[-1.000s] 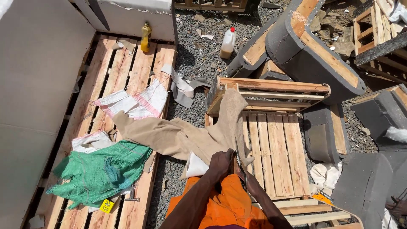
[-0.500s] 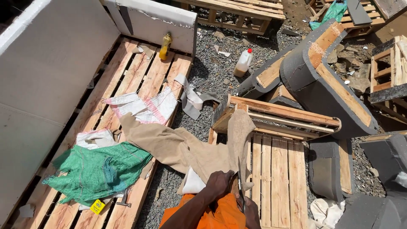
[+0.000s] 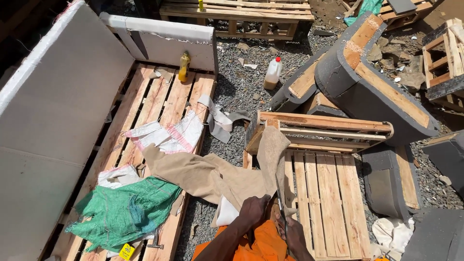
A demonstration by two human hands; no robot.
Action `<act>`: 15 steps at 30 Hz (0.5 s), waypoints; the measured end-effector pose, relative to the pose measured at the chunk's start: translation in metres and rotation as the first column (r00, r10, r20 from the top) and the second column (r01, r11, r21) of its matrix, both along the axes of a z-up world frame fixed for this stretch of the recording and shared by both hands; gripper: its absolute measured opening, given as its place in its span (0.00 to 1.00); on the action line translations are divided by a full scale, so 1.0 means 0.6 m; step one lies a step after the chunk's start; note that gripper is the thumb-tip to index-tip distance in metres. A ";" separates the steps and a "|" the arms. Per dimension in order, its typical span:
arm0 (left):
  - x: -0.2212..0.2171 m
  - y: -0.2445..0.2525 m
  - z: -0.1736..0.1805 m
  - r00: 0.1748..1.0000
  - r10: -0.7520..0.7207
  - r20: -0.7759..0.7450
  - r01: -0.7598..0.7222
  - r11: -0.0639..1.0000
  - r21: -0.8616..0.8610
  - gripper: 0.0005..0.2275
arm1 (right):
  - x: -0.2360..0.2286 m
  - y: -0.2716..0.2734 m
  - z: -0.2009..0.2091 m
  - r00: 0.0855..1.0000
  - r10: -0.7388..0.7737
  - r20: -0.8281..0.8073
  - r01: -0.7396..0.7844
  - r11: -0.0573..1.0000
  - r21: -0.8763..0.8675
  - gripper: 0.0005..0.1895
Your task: Trimming excess fabric from a wooden furniture frame using scissors and a hammer.
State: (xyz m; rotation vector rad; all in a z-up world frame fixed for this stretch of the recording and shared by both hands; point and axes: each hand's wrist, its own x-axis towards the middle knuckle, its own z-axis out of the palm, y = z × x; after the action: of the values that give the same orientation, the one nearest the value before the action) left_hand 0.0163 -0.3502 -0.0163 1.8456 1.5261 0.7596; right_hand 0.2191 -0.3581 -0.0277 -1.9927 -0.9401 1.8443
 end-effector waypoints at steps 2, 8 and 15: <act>0.000 0.005 -0.020 0.997 -0.023 -0.069 0.012 0.989 -0.150 0.12 | -0.007 -0.001 0.010 0.998 0.062 0.031 -0.063 0.998 0.016 0.27; 0.006 0.000 0.000 0.998 -0.025 -0.051 0.012 0.971 -0.237 0.11 | -0.003 0.027 -0.014 0.977 0.138 -0.162 -0.144 0.989 -0.027 0.26; -0.012 0.007 0.028 0.965 0.176 0.196 -0.051 0.854 -0.517 0.22 | -0.011 0.047 0.017 0.995 -0.012 0.096 0.015 1.000 -0.026 0.30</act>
State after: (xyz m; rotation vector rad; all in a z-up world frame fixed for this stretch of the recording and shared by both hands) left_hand 0.0094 -0.3458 0.0005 1.2355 1.5086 0.5341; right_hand 0.2125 -0.3301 -0.0175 -2.1149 -0.9304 1.7770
